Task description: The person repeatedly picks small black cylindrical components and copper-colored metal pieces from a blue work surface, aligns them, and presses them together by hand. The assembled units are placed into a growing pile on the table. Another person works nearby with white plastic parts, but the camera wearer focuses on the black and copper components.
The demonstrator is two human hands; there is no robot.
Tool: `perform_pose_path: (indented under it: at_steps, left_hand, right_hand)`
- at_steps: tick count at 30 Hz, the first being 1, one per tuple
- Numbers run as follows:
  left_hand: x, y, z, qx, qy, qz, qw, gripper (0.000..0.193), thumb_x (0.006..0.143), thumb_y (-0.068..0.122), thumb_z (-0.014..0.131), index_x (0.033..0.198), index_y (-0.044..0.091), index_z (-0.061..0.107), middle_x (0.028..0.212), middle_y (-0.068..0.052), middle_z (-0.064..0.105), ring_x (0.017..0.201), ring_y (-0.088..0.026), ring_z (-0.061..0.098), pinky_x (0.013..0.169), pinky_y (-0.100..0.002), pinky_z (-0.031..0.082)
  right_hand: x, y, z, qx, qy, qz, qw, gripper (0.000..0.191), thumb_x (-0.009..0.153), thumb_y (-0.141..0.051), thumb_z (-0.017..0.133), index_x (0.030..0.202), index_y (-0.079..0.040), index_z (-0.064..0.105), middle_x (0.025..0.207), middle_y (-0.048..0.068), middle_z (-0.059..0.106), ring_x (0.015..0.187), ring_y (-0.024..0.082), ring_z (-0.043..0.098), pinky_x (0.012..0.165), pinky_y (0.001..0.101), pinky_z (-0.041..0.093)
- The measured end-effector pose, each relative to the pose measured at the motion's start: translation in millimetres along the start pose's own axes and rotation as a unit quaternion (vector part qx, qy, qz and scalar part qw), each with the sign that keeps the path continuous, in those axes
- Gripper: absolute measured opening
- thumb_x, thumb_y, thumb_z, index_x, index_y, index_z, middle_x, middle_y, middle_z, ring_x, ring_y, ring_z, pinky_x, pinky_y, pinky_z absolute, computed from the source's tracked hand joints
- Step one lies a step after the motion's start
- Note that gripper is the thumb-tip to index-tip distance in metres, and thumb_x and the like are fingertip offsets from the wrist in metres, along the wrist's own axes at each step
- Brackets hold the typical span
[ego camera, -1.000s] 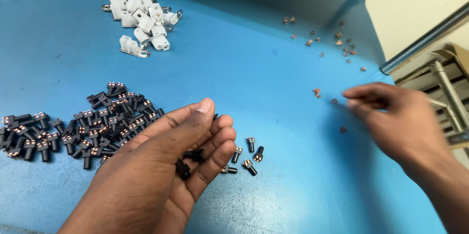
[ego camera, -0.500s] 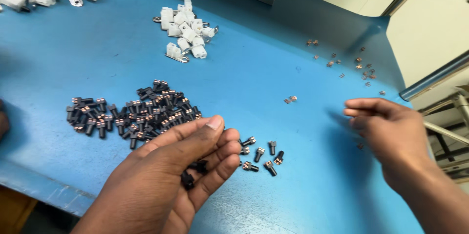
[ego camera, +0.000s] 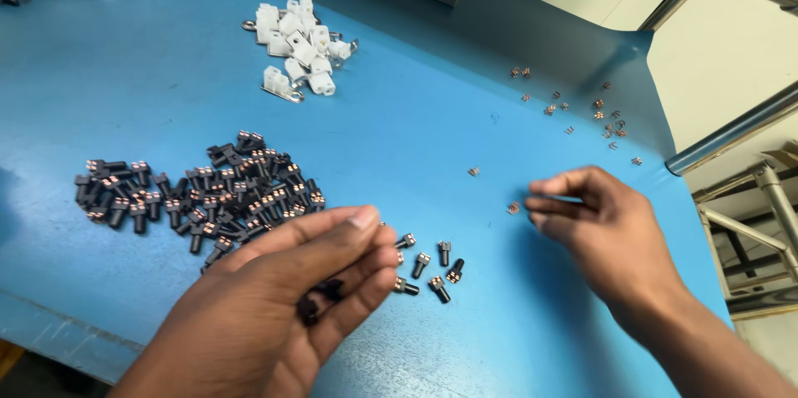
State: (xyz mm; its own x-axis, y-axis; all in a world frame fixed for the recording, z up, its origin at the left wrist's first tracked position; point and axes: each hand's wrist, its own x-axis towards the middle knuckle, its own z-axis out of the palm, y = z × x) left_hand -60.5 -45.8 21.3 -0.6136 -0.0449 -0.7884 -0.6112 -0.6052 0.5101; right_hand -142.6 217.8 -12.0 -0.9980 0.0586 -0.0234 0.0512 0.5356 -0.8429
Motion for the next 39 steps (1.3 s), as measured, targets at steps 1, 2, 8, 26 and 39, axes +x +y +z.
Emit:
perform_pose_path:
  at_steps: [1, 2, 8, 26, 39]
  left_hand:
    - [-3, 1, 2, 0.005, 0.010, -0.006, 1.000, 0.029, 0.102, 0.016, 0.059, 0.125, 0.000, 0.061, 0.109, -0.017, 0.069, 0.103, -0.022, 0.069, 0.099, -0.036, 0.058]
    - [-5, 2, 5, 0.007, 0.014, -0.011, 1.000, 0.028, 0.102, 0.016, 0.058, 0.125, 0.000, 0.061, 0.110, -0.016, 0.069, 0.104, -0.022, 0.069, 0.099, -0.036, 0.058]
    - [-8, -1, 25, 0.034, -0.024, -0.024, 0.999, 0.029, 0.101, 0.017, 0.061, 0.125, 0.000, 0.060, 0.110, -0.016, 0.069, 0.104, -0.022, 0.068, 0.100, -0.036, 0.057]
    - [2, -6, 7, 0.046, -0.071, 0.000, 0.996, 0.028, 0.098, 0.013, 0.067, 0.123, 0.000, 0.062, 0.106, -0.016, 0.074, 0.098, -0.021, 0.073, 0.094, -0.033, 0.062]
    - [36, -18, -14, -0.067, -0.366, 0.056, 0.926, 0.031, 0.099, 0.023, 0.074, 0.117, -0.002, 0.072, 0.095, -0.006, 0.073, 0.089, -0.013, 0.072, 0.084, -0.027, 0.064]
  right_hand:
    - [-5, 2, -2, 0.035, 0.000, -0.017, 0.999, 0.025, 0.081, 0.003, 0.070, 0.106, 0.000, 0.070, 0.112, 0.010, 0.076, 0.107, 0.018, 0.078, 0.094, 0.0333, 0.060]
    - [-10, 2, -3, -0.006, 0.022, 0.025, 0.999, 0.022, 0.083, -0.002, 0.072, 0.105, -0.001, 0.072, 0.108, 0.010, 0.077, 0.104, 0.019, 0.077, 0.092, 0.0338, 0.059]
    - [-13, -18, 6, -0.264, 0.032, 0.068, 0.962, 0.033, 0.090, -0.028, 0.079, 0.119, -0.014, 0.075, 0.104, 0.004, 0.078, 0.096, 0.014, 0.072, 0.088, 0.0305, 0.054]
    - [-25, -34, 25, -0.326, 0.030, 0.002, 0.945, 0.021, 0.086, -0.034, 0.081, 0.102, -0.021, 0.086, 0.103, 0.004, 0.076, 0.085, 0.020, 0.069, 0.081, 0.0369, 0.057]
    - [-57, -89, 19, 0.256, -0.140, -0.074, 0.954, 0.028, 0.089, -0.006, 0.078, 0.116, 0.003, 0.078, 0.105, 0.012, 0.082, 0.102, 0.020, 0.077, 0.093, 0.0354, 0.061]
